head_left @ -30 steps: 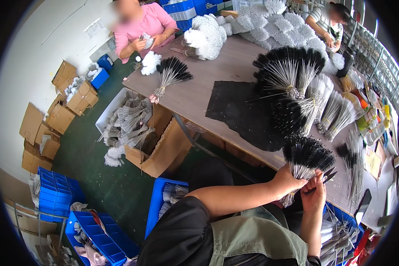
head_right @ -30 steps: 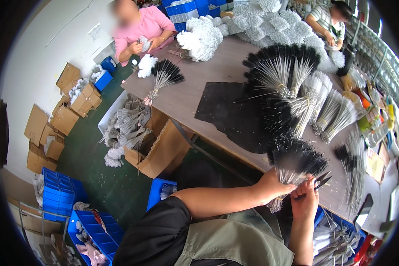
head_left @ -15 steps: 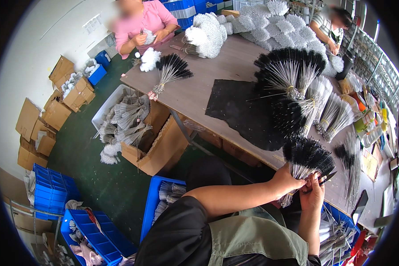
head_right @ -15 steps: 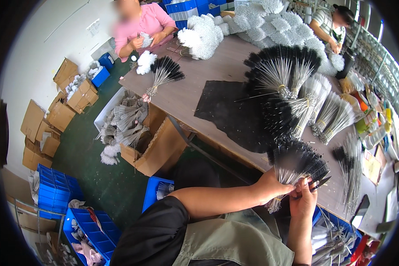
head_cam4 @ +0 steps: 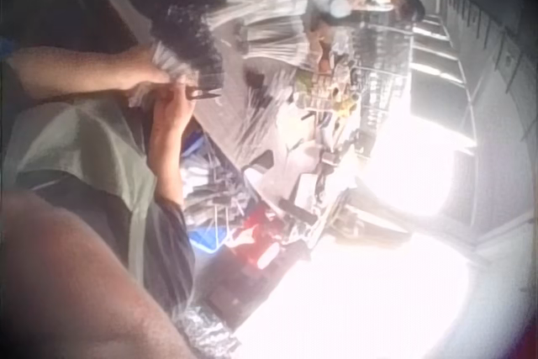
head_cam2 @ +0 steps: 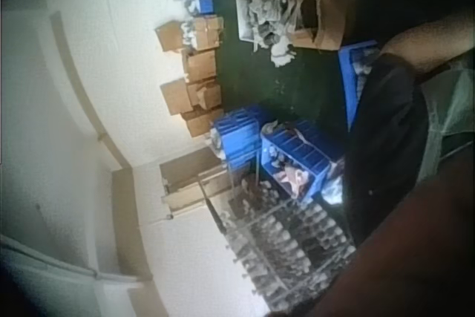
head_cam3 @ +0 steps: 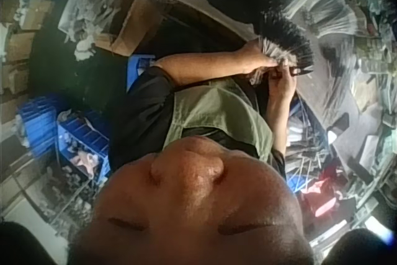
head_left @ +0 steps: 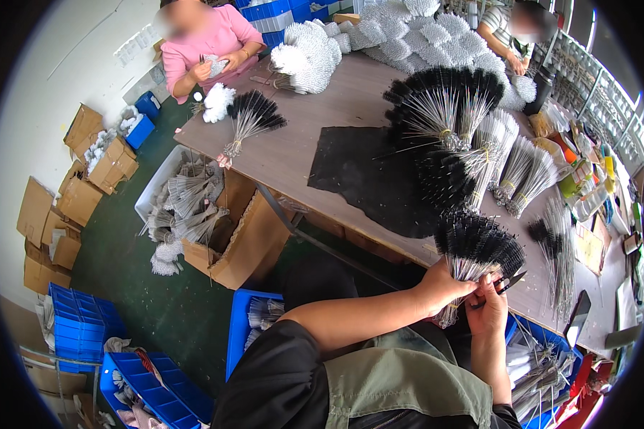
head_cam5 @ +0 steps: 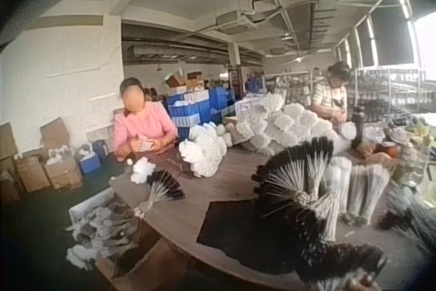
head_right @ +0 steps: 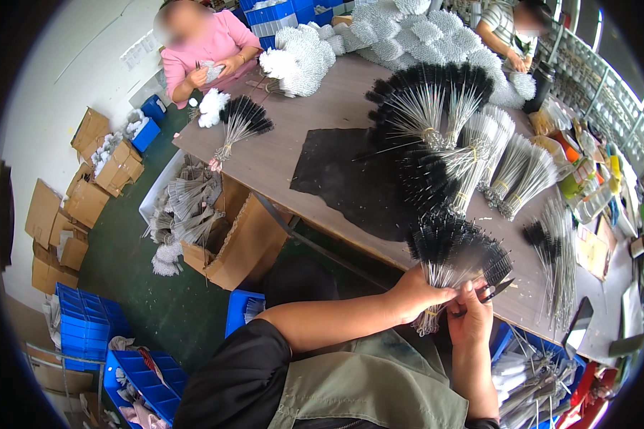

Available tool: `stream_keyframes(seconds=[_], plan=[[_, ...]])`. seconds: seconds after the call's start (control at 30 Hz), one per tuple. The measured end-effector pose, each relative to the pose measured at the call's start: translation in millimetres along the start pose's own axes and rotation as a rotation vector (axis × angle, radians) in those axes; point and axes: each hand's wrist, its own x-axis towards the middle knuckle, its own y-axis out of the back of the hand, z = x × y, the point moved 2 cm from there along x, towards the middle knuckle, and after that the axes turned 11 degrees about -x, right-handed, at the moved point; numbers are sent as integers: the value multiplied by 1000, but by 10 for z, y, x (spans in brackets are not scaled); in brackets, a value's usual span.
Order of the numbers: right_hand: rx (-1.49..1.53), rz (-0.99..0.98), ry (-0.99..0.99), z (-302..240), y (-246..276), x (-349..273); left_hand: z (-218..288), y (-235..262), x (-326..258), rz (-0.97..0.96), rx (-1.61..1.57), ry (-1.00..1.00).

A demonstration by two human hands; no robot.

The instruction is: Trimming and organizing wire brushes at a manufacturing workbench.

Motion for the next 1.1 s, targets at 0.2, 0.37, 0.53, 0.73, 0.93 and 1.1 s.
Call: stream_keyframes(seconds=[0.2,0.37,0.53,0.73,0.93,1.1], plan=[[16,-22,104,-39,-16,38,31,1,32,-77,-47,-3],[103,12,-28,-42,-204,76,77,147,44,33,9,1],[131,9,-14,-69,-18,58,-20,78,122,50,40,66],[117,-7,38,-89,8,20,-76,43,105,83,78,26],[56,-29,96,-109,-28,28,-70,165,111,85,189,9],[-30,-14,98,-72,10,71,-82,66,114,46,213,-6]])
